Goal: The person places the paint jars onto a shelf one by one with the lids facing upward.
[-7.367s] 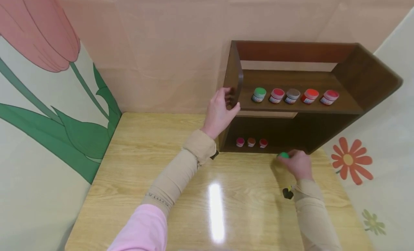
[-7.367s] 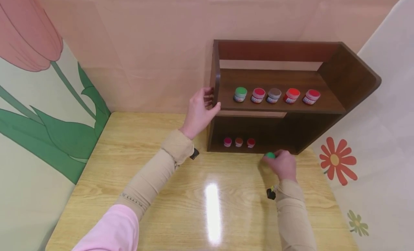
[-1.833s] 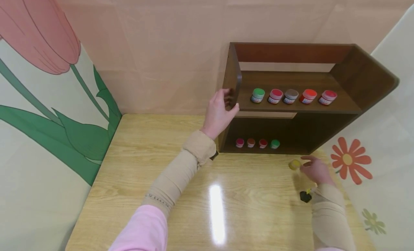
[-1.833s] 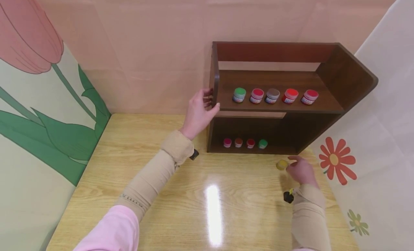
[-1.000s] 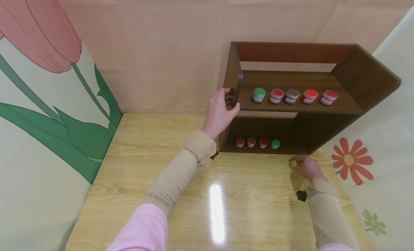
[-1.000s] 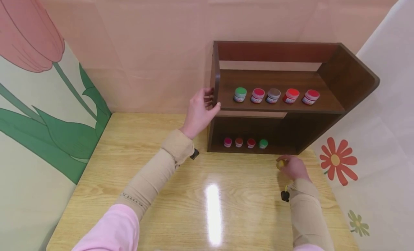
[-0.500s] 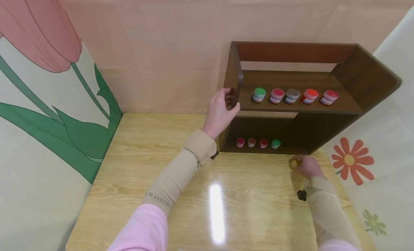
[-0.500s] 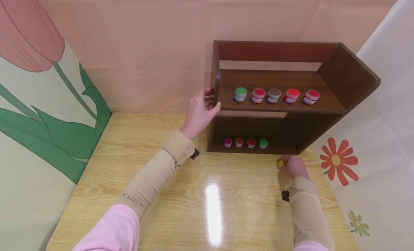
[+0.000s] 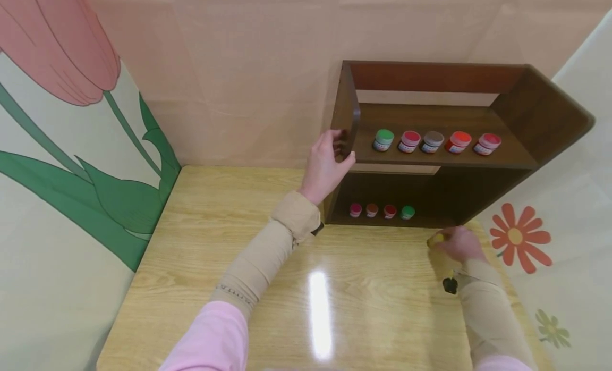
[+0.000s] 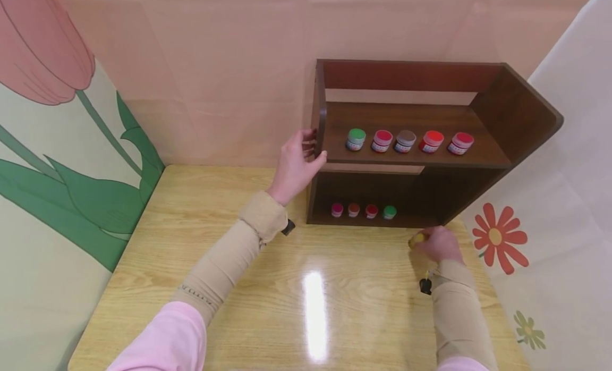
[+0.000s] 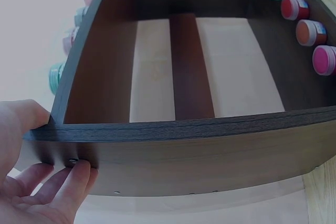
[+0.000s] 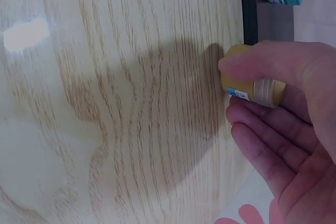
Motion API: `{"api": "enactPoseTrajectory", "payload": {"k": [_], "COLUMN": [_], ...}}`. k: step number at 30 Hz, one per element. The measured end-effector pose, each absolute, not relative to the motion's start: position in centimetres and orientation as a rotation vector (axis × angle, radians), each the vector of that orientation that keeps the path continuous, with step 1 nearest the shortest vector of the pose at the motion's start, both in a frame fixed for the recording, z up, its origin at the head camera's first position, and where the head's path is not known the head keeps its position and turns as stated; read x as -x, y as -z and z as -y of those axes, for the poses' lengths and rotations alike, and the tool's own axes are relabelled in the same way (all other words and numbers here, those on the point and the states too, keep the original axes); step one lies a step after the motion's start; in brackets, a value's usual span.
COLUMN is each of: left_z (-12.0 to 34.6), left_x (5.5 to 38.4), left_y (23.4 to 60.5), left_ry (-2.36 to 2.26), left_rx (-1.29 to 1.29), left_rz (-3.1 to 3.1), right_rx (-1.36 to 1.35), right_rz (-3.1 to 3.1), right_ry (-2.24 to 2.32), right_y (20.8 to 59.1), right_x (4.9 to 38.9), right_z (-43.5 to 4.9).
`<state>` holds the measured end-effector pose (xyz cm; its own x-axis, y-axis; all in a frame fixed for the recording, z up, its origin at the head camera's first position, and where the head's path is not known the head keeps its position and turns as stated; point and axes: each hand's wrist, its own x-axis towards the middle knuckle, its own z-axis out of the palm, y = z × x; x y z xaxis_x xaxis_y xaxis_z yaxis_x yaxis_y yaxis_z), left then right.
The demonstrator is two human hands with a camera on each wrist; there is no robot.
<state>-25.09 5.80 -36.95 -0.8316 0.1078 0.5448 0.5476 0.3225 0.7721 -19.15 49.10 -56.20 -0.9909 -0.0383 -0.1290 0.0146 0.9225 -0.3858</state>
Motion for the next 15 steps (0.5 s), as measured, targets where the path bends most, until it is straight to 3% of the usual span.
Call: {"api": "enactPoseTrajectory", "payload": {"k": [15], "left_z": [-5.83], "left_x": [24.93], "left_y": [36.81], "left_ry": [1.539], "left_rx": [0.574], "left_rz": [2.199], "right_rx": [-0.123], "right_rz": [-2.896], "right_ry": [0.611], "right_y": [55.48], "right_x": [18.75], "right_z": [-49.2]}}
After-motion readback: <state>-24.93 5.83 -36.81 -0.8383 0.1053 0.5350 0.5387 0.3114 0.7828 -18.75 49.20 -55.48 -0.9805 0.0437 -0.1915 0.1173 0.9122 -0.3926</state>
